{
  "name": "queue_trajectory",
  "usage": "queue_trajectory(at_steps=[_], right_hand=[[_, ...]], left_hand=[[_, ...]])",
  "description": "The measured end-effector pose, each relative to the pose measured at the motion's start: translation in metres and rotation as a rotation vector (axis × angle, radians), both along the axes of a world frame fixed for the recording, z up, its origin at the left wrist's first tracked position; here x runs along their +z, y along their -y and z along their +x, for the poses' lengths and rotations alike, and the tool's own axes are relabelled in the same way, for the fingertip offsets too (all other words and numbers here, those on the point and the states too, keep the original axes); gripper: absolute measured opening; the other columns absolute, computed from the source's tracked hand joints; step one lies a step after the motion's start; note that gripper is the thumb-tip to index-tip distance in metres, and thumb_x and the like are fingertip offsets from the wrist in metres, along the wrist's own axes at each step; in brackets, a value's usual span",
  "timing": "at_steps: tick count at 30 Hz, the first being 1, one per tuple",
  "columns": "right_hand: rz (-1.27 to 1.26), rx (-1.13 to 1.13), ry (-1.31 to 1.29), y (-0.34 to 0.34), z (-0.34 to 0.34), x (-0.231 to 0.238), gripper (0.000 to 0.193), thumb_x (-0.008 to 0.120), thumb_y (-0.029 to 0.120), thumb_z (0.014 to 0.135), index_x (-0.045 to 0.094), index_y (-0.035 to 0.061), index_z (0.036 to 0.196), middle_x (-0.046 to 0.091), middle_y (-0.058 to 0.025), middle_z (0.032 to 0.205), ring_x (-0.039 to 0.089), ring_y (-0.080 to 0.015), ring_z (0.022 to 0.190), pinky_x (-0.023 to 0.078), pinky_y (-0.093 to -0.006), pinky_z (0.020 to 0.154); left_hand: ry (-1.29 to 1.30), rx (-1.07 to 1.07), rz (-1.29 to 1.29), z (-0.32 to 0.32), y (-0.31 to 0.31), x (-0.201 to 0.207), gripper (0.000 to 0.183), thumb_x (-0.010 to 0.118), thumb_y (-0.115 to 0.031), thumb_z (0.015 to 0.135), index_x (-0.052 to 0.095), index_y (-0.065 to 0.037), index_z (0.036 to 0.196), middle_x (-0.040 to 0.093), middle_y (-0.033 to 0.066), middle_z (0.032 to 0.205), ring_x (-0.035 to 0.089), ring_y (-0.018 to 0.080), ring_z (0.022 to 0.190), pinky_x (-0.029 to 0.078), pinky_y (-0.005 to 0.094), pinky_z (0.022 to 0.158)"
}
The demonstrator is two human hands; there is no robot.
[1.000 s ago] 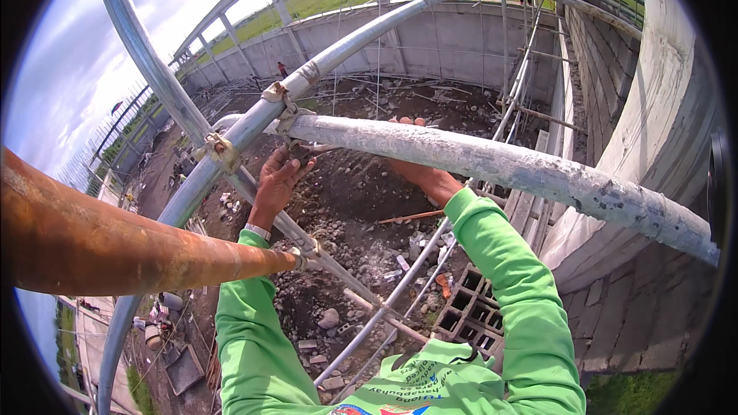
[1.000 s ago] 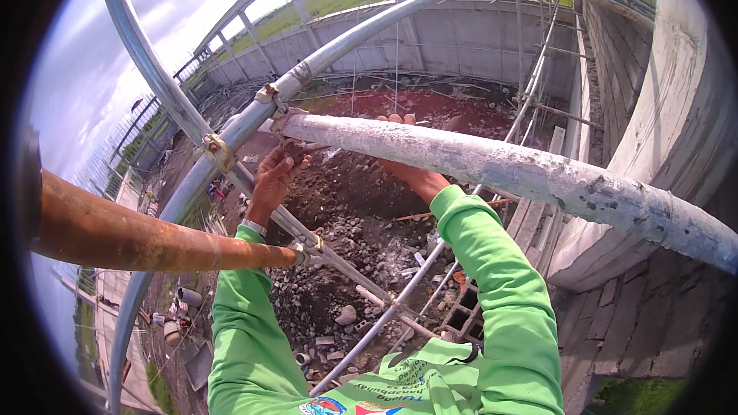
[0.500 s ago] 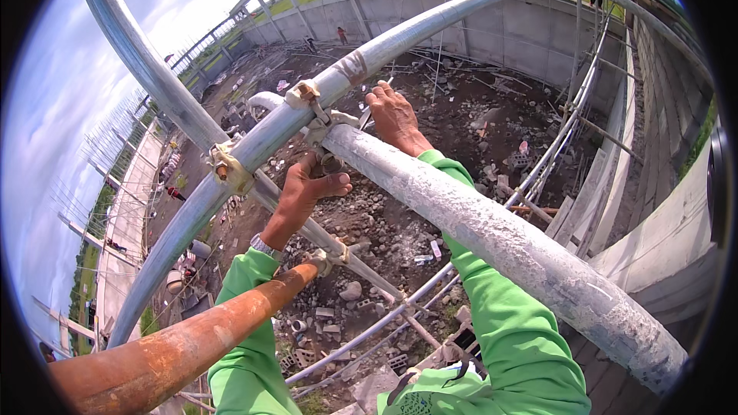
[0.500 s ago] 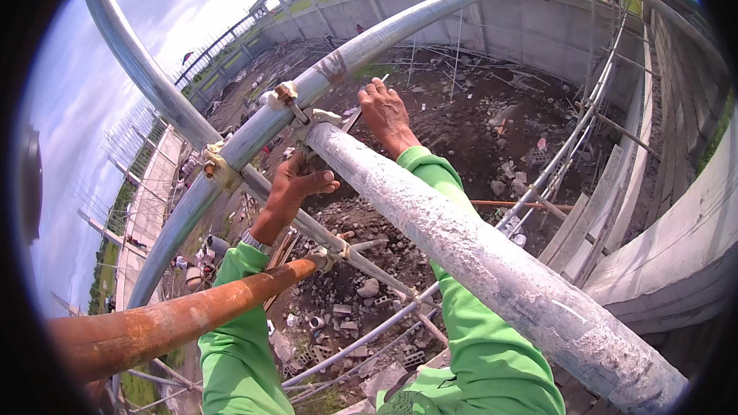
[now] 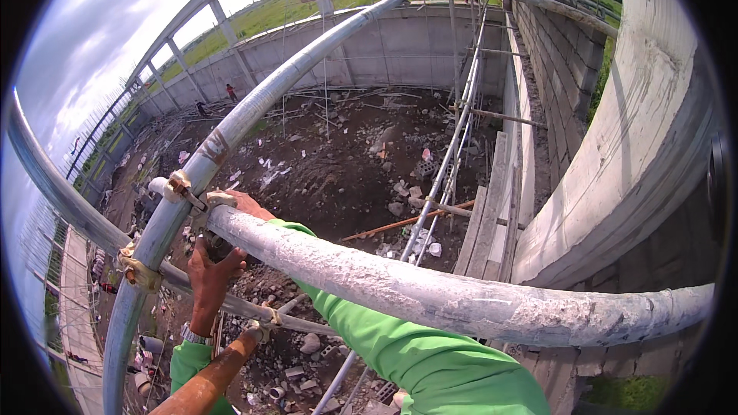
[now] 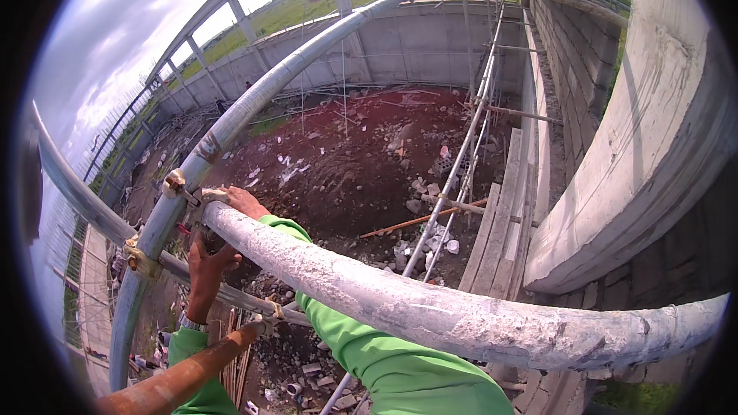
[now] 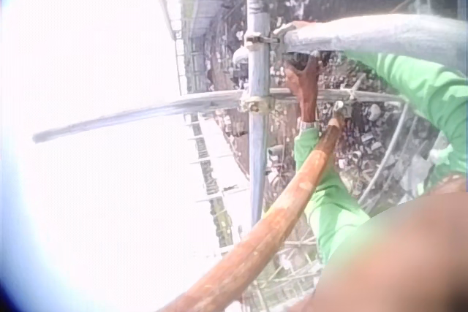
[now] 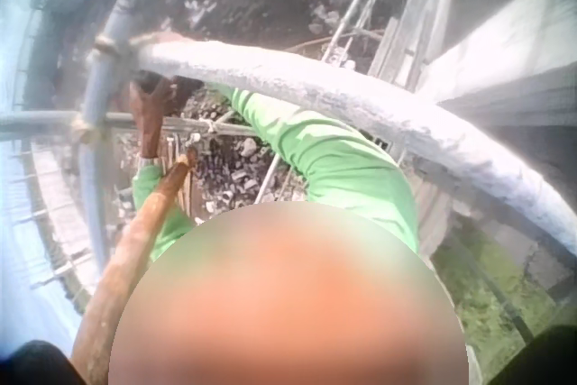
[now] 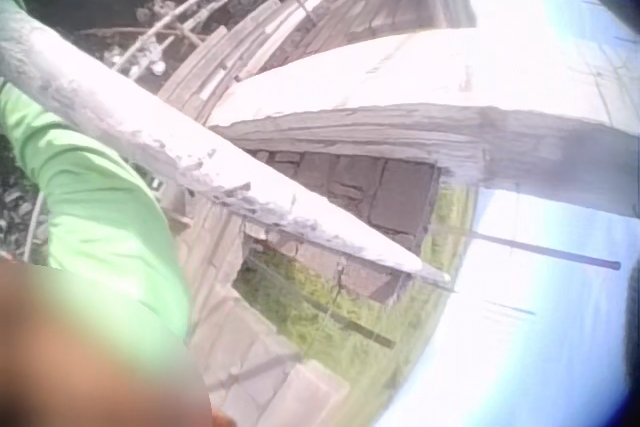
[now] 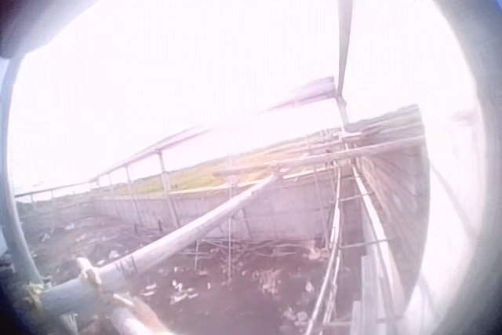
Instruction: The person assembles a metal scaffolding structure at a construction site. They position metal poles, insert connecting clips, and tighten them using a wrench. The person repeats this process for multiple joints to secure the framework.
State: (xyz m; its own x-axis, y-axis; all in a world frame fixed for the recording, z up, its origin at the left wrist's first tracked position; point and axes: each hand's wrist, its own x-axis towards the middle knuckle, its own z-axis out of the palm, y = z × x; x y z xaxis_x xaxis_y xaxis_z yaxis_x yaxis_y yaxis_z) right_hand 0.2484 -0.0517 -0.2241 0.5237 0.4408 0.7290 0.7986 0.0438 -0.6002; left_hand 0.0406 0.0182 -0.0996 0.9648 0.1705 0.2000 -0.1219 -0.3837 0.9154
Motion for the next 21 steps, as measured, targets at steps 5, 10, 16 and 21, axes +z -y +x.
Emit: queue_trajectory(at_steps=[5, 10, 16, 21], right_hand=[[-0.263, -0.173, 0.220, 0.032, 0.011, 0.005, 0.041, 0.068, 0.028, 0.098, 0.065, 0.0135, 0.135, 0.061, -0.0093, 0.140, 0.055, -0.0329, 0.135, 0.038, -0.0457, 0.117], [-0.808, -0.573, 0.428, 0.094, -0.010, -0.032, 0.019, 0.059, 0.032, 0.105, 0.071, 0.0168, 0.107, 0.069, -0.0071, 0.103, 0.062, -0.0267, 0.107, 0.043, -0.0485, 0.105], [-0.474, -0.747, 0.418, 0.198, -0.154, -0.050, 0.028, 0.057, 0.032, 0.110, 0.062, 0.0053, 0.112, 0.073, -0.0153, 0.103, 0.074, -0.0334, 0.105, 0.060, -0.0474, 0.084], [-0.749, -0.567, 0.093, 0.223, -0.257, 0.032, 0.016, 0.066, 0.017, 0.099, 0.070, 0.0023, 0.103, 0.078, -0.0178, 0.088, 0.079, -0.0357, 0.081, 0.062, -0.0457, 0.070]], left_hand=[[-0.139, -0.101, 0.055, -0.002, -0.017, -0.023, 0.036, 0.084, -0.006, 0.091, 0.056, 0.001, 0.113, 0.071, 0.0116, 0.098, 0.076, 0.0195, 0.078, 0.067, 0.0334, 0.067], [-0.226, -0.237, -0.196, -0.018, -0.038, -0.027, 0.038, 0.084, -0.012, 0.092, 0.061, -0.002, 0.122, 0.072, 0.0085, 0.106, 0.074, 0.0172, 0.090, 0.064, 0.0325, 0.083], [-0.200, -0.496, -0.512, -0.016, -0.055, -0.053, 0.046, 0.069, -0.018, 0.107, 0.056, 0.000, 0.147, 0.073, 0.0110, 0.126, 0.075, 0.0216, 0.108, 0.062, 0.0390, 0.099], [-0.300, -0.766, -0.589, 0.004, -0.068, -0.064, 0.050, 0.061, -0.017, 0.112, 0.047, 0.001, 0.156, 0.069, 0.0106, 0.135, 0.072, 0.0207, 0.119, 0.060, 0.0405, 0.106]])
